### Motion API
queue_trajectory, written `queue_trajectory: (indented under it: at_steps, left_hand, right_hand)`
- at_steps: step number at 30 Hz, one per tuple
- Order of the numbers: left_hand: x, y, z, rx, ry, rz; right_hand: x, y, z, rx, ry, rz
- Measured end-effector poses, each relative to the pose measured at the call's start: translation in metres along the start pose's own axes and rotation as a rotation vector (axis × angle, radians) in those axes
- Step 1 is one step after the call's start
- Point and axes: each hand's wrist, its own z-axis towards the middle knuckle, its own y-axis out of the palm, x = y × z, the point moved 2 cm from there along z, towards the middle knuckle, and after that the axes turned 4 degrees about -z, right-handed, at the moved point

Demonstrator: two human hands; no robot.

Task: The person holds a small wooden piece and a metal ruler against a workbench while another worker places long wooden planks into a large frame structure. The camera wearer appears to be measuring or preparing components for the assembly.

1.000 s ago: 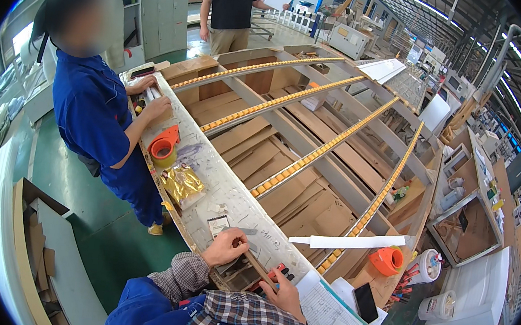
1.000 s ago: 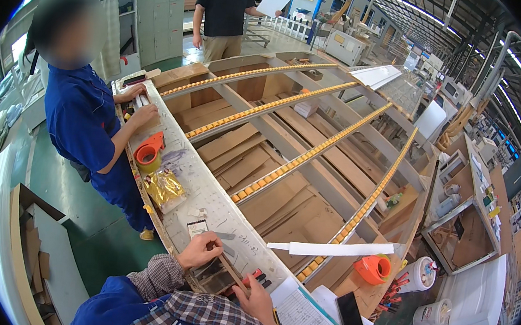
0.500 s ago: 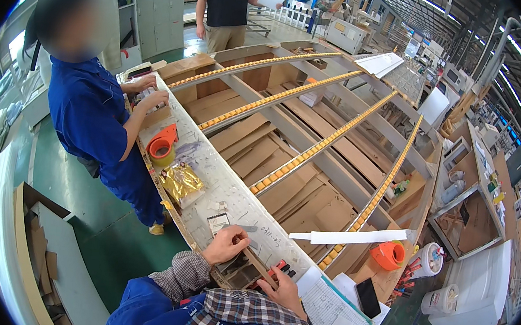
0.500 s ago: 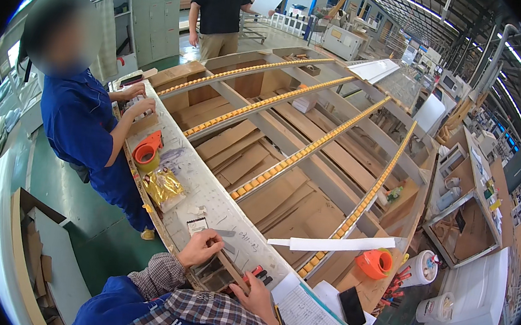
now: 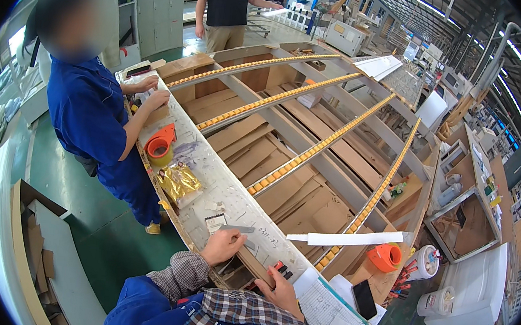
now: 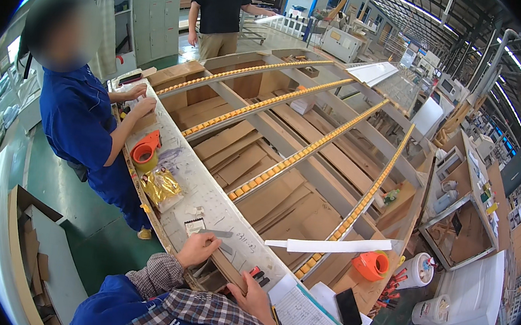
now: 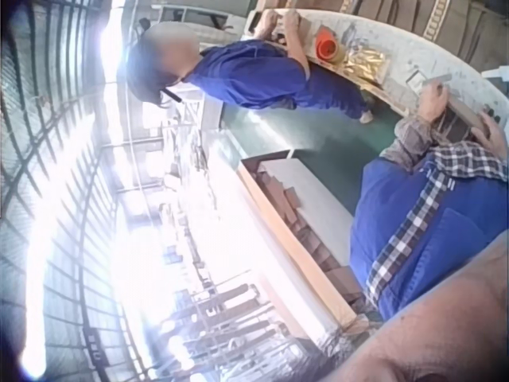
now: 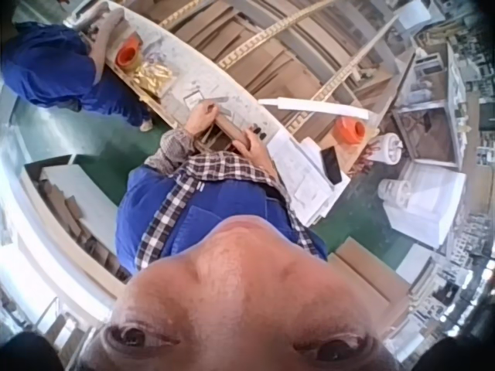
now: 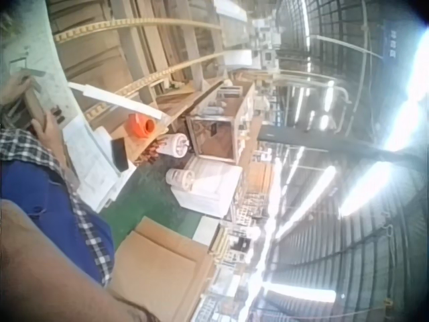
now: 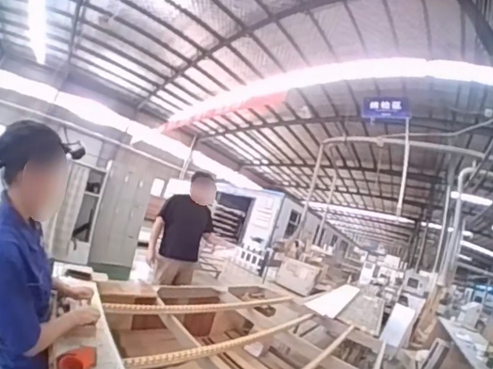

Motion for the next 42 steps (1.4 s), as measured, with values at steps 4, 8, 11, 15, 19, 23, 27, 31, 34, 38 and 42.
queue_trajectory:
  at_steps: [4, 8, 11, 15, 19, 23, 27, 31, 34, 38, 42]
  left_hand:
    - [0.012, -0.007, 0.001, 0.024, -0.091, 0.047]
    - [0.005, -0.003, 0.003, 0.023, -0.1, 0.064]
    - [0.009, -0.006, 0.003, -0.013, -0.096, 0.013]
    - [0.001, -0.002, 0.003, 0.039, 0.019, -0.084]
    - [0.002, -0.002, 0.004, 0.054, 0.164, -0.125]
    - [0.008, -0.005, 0.004, -0.043, 0.059, -0.122]
    - [0.006, -0.005, 0.004, -0.062, 0.042, -0.102]
    - [0.002, -0.003, 0.004, -0.045, 0.039, -0.094]
    - [-0.002, -0.001, 0.007, 0.043, 0.055, -0.12]
    - [0.002, -0.005, 0.006, 0.075, 0.051, -0.103]
    - [-0.001, -0.006, 0.003, 0.13, 0.064, -0.016]
  right_hand:
    - [-0.001, -0.003, 0.003, -0.057, -0.048, -0.087]
    - [0.003, -0.001, 0.002, -0.061, -0.035, -0.122]
    - [0.004, 0.0, 0.003, -0.072, 0.032, -0.113]
    - [0.001, -0.001, 0.001, -0.049, 0.043, -0.091]
    - [-0.002, -0.003, 0.002, -0.068, 0.084, -0.125]
    - [-0.004, -0.006, 0.002, -0.036, 0.085, -0.162]
    - [-0.003, -0.004, 0.003, -0.09, 0.05, -0.112]
    - [0.009, 0.004, 0.003, -0.048, -0.02, -0.113]
    - [0.005, 0.0, 0.004, -0.036, 0.001, -0.102]
    - [0.008, -0.002, 0.005, -0.165, 0.139, -0.217]
    - [-0.004, -0.011, 0.005, -0.267, 0.224, -0.307]
